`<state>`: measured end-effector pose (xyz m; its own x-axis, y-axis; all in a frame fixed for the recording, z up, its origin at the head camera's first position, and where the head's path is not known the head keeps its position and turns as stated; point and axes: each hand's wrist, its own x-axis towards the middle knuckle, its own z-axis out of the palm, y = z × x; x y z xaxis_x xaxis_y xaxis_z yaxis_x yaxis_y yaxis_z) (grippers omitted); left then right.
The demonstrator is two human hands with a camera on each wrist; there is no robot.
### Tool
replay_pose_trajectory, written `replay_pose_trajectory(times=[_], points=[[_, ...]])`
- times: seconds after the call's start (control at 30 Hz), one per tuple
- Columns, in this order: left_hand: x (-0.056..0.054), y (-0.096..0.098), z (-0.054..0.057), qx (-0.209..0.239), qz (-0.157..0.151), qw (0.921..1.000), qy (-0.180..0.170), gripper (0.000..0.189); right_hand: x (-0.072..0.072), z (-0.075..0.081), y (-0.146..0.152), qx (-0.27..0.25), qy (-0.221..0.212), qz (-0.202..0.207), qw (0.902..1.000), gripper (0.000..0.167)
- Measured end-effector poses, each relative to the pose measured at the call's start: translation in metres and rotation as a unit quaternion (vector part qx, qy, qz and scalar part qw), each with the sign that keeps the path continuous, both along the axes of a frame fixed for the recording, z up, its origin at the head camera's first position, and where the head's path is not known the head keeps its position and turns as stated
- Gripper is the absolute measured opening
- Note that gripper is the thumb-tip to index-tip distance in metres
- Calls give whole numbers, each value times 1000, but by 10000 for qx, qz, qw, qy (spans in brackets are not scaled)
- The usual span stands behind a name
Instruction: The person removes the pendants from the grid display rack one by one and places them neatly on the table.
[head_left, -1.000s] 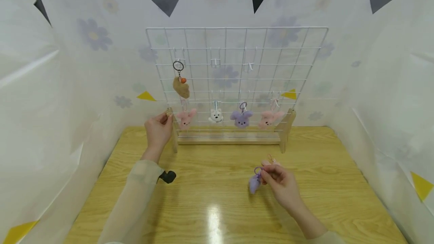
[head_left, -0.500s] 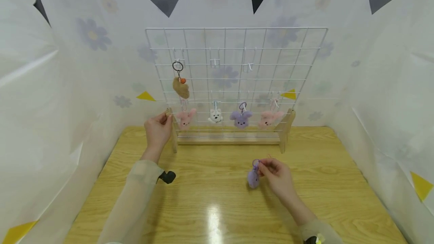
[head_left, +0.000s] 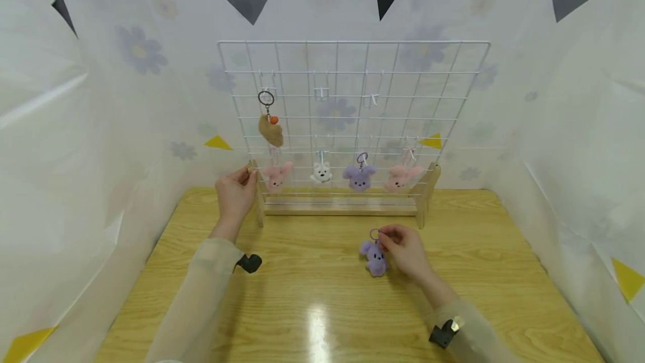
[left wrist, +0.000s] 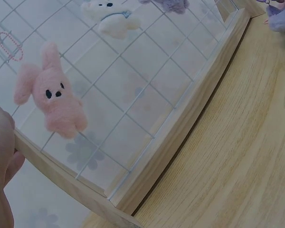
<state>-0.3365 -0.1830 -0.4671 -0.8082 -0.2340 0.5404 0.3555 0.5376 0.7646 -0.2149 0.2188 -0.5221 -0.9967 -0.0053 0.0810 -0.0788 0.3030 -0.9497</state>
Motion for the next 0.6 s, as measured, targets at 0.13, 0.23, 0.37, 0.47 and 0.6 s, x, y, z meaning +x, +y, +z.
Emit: replay_pose_trajectory(times=[0.13, 0.23, 0.37, 0.47, 0.6], points=[[0, 0, 1, -7, -15, 10000, 20, 23, -9, -2, 0, 4, -197, -59, 9998, 15], [0, 0, 1, -35, -5, 10000, 23, 23, -15, -4, 1, 178, -280, -46, 9994, 15], [0, 0, 0, -88, 39, 10000, 4, 24, -24, -7, 6, 549, -332, 151, 9978, 13], [0, 0, 0, -105, 57, 9999, -3, 24, -29, -9, 8, 725, -358, 326, 9962, 12], [0, 1, 0, -102, 50, 9999, 25, 24, -38, -11, 9, 963, -298, 505, 9936, 10]])
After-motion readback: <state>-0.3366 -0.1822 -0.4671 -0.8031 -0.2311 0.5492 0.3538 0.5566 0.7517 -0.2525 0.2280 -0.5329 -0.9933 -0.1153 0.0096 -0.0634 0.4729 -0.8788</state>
